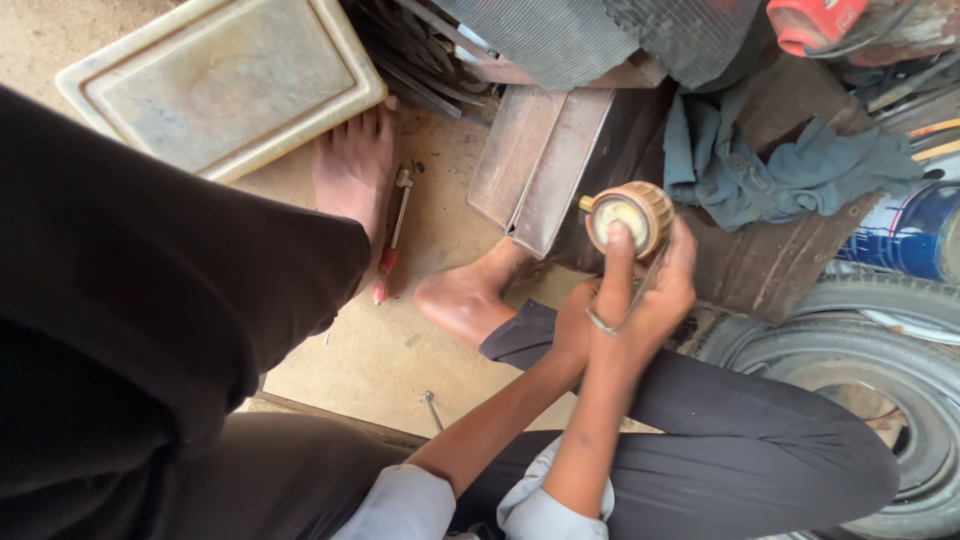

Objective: Repairing or adjusting a mechanical component using a pressure gauge and small tools.

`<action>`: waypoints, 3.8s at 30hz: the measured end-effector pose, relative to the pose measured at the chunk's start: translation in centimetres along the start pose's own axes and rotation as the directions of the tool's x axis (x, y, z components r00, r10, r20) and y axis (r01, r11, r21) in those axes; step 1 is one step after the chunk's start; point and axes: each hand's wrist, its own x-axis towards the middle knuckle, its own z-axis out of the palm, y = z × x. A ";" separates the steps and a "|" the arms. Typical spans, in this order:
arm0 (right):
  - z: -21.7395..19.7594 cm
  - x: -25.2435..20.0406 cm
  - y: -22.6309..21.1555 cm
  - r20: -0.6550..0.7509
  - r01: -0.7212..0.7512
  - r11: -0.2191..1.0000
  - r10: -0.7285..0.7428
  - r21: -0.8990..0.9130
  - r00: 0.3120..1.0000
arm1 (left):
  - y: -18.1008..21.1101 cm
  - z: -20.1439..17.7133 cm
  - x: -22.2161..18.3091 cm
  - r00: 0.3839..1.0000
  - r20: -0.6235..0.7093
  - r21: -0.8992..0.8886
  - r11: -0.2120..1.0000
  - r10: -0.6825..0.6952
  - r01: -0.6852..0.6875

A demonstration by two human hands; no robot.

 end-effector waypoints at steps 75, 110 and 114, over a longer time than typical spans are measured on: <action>-8.6 0.2 -1.6 -0.332 0.004 0.846 0.204 0.533 0.921 | 20.8 -5.4 -5.7 0.741 -0.217 0.000 0.759 0.635 -0.651; -9.4 -0.4 -2.2 -0.375 0.078 0.863 0.134 0.499 0.917 | 16.6 -6.0 -0.6 0.747 0.610 -0.612 0.757 0.265 0.231; -9.6 -0.7 -1.9 -0.363 0.091 0.867 0.109 0.491 0.925 | 17.2 -6.1 -1.2 0.649 0.684 -0.654 0.673 0.333 0.344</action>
